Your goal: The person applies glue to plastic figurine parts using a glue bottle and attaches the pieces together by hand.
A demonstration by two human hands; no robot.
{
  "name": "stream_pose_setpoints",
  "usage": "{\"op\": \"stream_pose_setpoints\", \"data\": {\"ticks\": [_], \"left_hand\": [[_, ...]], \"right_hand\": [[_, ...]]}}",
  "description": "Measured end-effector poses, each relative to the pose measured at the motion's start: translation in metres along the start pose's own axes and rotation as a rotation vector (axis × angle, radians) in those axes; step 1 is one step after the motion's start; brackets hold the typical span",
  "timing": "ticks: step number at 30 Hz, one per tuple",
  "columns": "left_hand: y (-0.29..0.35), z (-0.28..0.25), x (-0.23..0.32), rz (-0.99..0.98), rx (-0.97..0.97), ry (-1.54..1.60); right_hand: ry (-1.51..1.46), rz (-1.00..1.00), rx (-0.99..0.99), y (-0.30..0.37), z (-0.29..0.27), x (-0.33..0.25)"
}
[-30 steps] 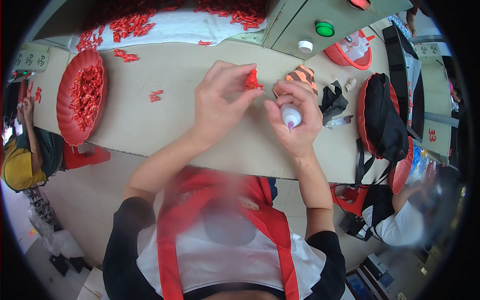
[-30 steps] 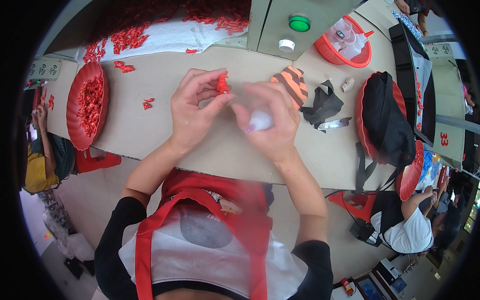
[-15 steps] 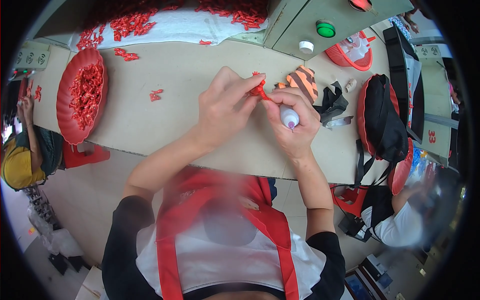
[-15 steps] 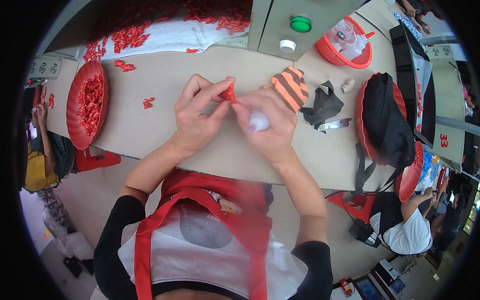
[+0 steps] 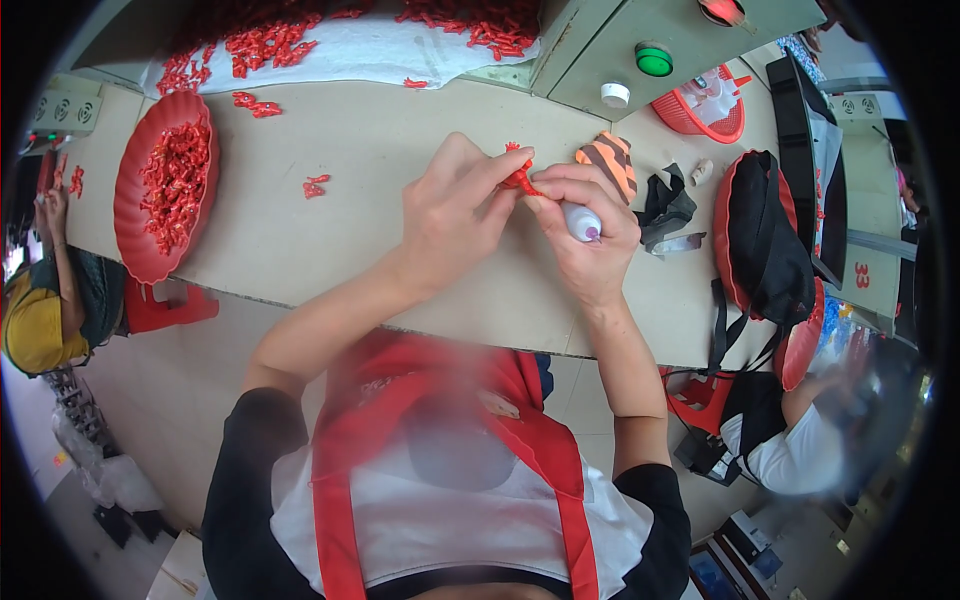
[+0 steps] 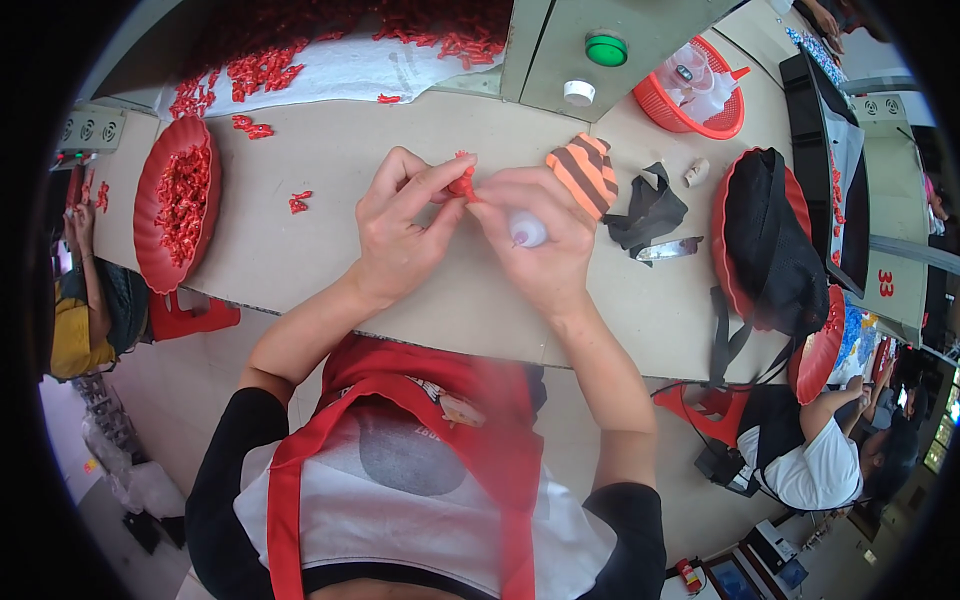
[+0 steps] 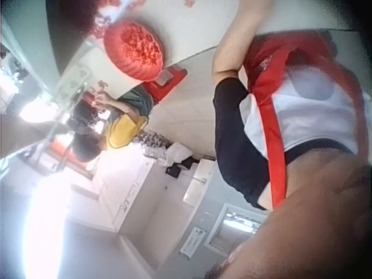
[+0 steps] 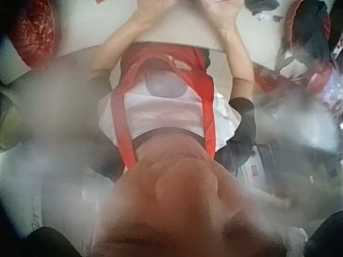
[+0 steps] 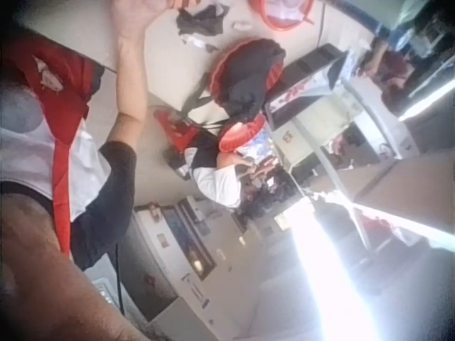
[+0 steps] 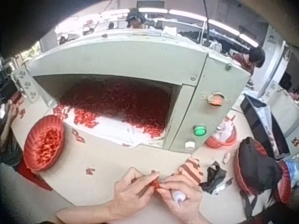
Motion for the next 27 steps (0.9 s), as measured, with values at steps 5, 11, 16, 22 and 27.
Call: {"op": "stream_pose_setpoints", "data": {"ticks": [5, 11, 16, 22, 27], "left_hand": [[0.000, 0.005, -0.001, -0.010, -0.025, -0.007], [0.002, 0.009, -0.010, -0.114, -0.099, 0.004], [0.004, 0.012, -0.016, -0.145, -0.121, 0.030], [0.005, 0.011, -0.015, -0.102, -0.128, -0.021], [0.003, 0.009, -0.011, -0.095, -0.116, -0.028]], "right_hand": [[-0.059, 0.052, -0.006, 0.002, 0.001, 0.008], [-0.141, 0.199, -0.036, 0.004, 0.008, 0.023], [-0.226, 0.309, -0.041, 0.007, 0.011, 0.037], [-0.349, 0.407, -0.055, 0.011, 0.015, 0.050], [-0.373, 0.407, -0.067, 0.010, 0.017, 0.049]]}}
Point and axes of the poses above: each hand's wrist, its own y-axis away from the middle knuckle, its own z-axis out of the palm, x = y × z, the point moved 10 cm from there along -y, towards the middle knuckle, and after that the axes turned 2 degrees about z, right-handed, at the moved point
